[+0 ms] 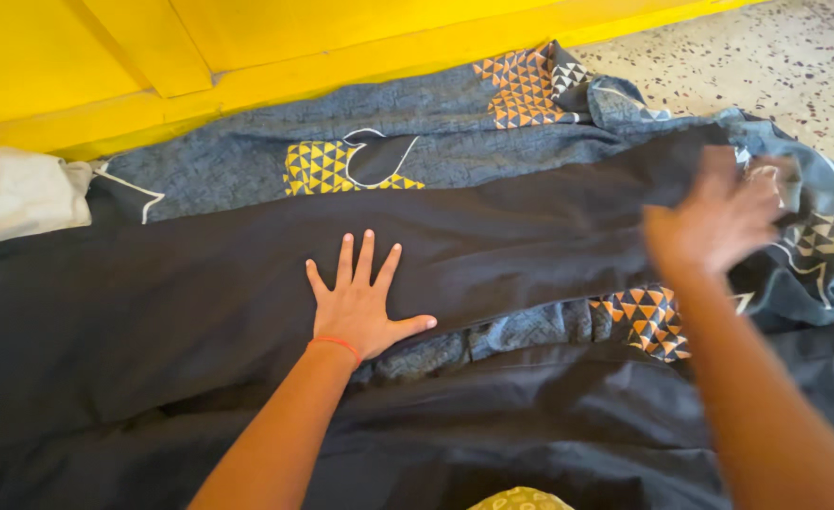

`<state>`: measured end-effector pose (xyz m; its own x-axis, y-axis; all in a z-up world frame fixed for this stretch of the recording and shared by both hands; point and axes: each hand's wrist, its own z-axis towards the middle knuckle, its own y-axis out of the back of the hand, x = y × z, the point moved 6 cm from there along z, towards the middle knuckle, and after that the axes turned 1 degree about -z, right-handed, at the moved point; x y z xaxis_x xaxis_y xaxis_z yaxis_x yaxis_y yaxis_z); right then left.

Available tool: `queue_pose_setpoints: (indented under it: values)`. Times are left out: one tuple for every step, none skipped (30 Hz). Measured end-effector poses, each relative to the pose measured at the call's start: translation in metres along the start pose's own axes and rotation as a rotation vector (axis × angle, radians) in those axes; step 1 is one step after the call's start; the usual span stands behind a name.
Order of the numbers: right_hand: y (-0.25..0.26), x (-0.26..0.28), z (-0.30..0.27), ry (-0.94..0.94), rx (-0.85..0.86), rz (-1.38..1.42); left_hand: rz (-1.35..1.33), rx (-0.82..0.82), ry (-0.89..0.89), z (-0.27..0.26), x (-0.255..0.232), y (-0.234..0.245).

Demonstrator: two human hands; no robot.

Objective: The person folds a light-colored shirt and then a pair of dark trousers on a patterned cloth spread on the floor. The shirt is folded into a compact rectangle and set aside, followed by folding the trousers lengthwise and then into a smaller bundle.

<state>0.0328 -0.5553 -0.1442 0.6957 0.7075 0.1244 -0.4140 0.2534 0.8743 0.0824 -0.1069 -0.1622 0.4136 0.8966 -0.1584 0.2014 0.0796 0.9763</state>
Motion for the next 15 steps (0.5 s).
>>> queue_pose_setpoints:
  values:
    - [0.013,0.040,-0.032,0.314,-0.107,0.125,-0.001,-0.004,-0.002,-0.001,0.000,0.000]
    - [0.006,0.078,-0.053,0.471,0.037,0.096,-0.003,-0.008,-0.009,-0.001,-0.002,0.002]
    - [0.009,0.114,-0.075,0.755,0.162,0.410,-0.004,0.010,-0.012,-0.002,-0.003,0.001]
    - [0.001,0.140,-0.100,0.830,0.284,0.371,-0.001,0.024,-0.018,-0.002,-0.003,0.002]
    - [-0.001,0.144,-0.101,0.814,0.338,0.327,0.001,0.039,-0.024,-0.001,-0.004,0.003]
    - [-0.008,0.151,-0.103,0.800,0.396,0.285,0.004,0.055,-0.029,0.000,-0.004,0.004]
    - [-0.016,0.152,-0.103,0.786,0.454,0.243,0.008,0.071,-0.034,0.001,-0.004,0.004]
    - [-0.021,0.140,-0.091,0.683,0.480,0.199,0.012,0.090,-0.035,0.000,-0.002,0.005]
    - [-0.025,0.122,-0.076,0.580,0.504,0.156,0.021,0.120,-0.035,0.000,-0.001,0.004]
    - [-0.027,0.107,-0.063,0.529,0.493,0.148,0.028,0.150,-0.036,0.002,-0.001,0.003]
    - [-0.029,0.092,-0.051,0.479,0.480,0.140,0.035,0.179,-0.037,0.003,-0.001,0.002]
    - [-0.033,0.082,-0.042,0.429,0.466,0.131,0.021,0.201,-0.022,0.006,-0.002,0.000]
    - [-0.036,0.077,-0.039,0.433,0.449,0.136,0.006,0.223,-0.007,0.010,-0.002,-0.003]
    - [-0.038,0.072,-0.038,0.438,0.433,0.141,-0.009,0.247,0.009,0.012,-0.001,-0.006]
    - [-0.041,0.071,-0.039,0.443,0.417,0.147,-0.003,0.159,-0.011,0.019,-0.002,-0.003]
